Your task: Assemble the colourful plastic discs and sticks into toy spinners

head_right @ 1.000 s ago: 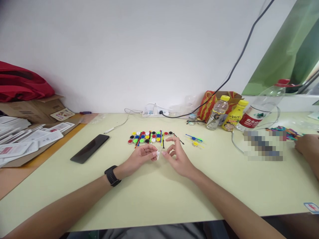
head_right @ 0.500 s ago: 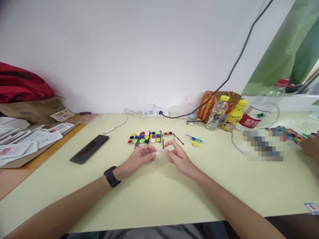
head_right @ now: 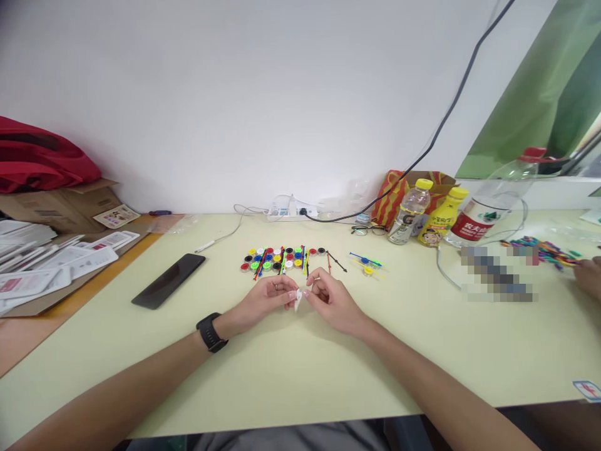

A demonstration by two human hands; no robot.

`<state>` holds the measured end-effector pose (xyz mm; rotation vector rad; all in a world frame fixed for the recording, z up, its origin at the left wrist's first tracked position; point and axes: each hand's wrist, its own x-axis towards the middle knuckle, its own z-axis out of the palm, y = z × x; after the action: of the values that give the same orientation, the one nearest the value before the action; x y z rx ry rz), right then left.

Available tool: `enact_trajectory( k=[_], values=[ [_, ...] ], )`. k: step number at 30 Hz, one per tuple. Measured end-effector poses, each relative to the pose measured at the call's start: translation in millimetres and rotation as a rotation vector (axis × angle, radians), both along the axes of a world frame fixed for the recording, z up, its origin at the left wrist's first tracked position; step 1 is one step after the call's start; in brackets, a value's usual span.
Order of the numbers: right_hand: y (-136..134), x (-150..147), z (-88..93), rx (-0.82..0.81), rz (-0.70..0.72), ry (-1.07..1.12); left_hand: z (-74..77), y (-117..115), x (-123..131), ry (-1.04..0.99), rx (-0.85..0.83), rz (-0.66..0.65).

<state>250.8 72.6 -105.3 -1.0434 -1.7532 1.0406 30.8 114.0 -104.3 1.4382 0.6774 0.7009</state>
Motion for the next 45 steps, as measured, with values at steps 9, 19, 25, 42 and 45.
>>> enact_trajectory(
  k=[9,19,25,42,45],
  values=[
    [0,0,0.7,0.006,-0.012,-0.017,-1.0,0,-1,-0.007,0.006,0.005],
    [1,12,2.9,-0.047,-0.127,-0.162,-6.2,3,-1,-0.057,0.004,0.044],
    [7,13,6.2,0.064,-0.101,-0.119,-1.7,1,0,-0.04,0.009,0.031],
    [-3,4,5.0,0.061,0.008,-0.108,2.6,-2,0,-0.001,-0.006,0.018],
    [-4,5,3.6,0.084,-0.01,-0.11,3.2,-2,0,0.0,-0.001,0.029]
  ],
)
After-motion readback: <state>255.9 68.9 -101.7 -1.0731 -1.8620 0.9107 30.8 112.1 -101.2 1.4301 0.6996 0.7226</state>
